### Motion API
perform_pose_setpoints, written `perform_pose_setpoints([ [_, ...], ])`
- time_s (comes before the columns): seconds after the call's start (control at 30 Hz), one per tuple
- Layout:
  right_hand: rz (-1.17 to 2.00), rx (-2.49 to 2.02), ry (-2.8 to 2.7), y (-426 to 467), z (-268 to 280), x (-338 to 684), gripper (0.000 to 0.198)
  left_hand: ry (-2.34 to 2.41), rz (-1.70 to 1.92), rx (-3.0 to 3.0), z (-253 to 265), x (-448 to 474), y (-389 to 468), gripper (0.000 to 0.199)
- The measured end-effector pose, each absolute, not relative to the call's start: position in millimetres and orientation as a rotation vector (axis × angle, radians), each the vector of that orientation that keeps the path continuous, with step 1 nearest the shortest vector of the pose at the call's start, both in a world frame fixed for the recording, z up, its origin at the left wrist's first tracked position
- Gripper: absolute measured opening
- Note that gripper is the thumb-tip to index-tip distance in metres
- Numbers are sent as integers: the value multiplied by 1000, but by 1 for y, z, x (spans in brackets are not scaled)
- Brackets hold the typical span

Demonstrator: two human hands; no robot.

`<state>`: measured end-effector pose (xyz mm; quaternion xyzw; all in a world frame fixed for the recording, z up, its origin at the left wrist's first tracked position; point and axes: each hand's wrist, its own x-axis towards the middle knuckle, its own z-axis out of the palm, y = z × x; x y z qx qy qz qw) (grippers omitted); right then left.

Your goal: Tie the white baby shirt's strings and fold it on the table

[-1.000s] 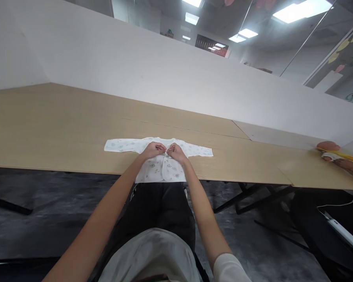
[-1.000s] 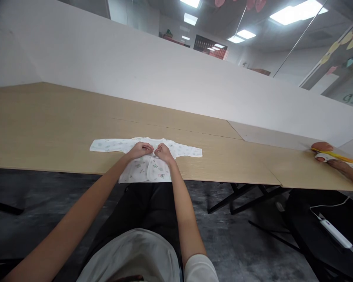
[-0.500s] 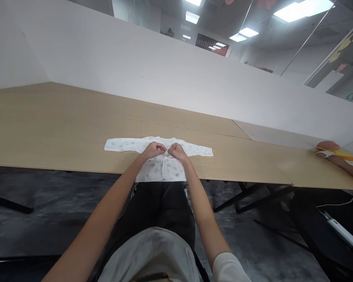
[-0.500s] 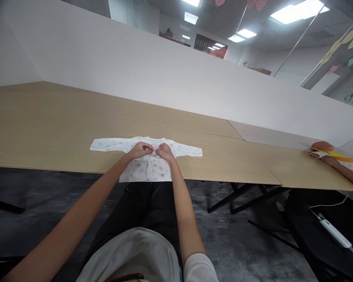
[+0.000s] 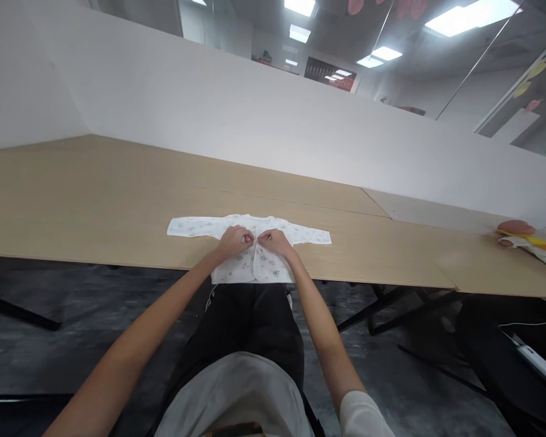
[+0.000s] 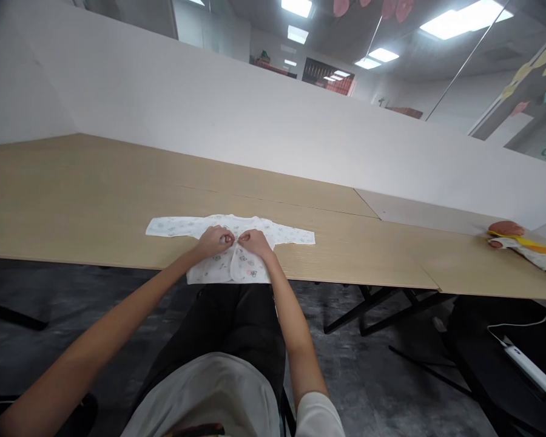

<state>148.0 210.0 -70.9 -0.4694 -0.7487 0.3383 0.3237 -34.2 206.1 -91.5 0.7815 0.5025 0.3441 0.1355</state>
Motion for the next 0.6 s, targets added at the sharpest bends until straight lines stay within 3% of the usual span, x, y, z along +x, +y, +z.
perform_pose_setpoints([
  [0.17, 756, -1269, -2180, 186, -70, 146, 25, 1307, 888, 2367, -93, -38, 177, 20],
  [0.3, 699, -1368, -2176, 186, -71, 144, 25, 1307, 812, 2365, -89, -31, 173, 25],
  [0.6, 976, -1320, -2115, 178, -60, 157, 26, 1335, 745, 2168, -83, -25, 171, 28],
])
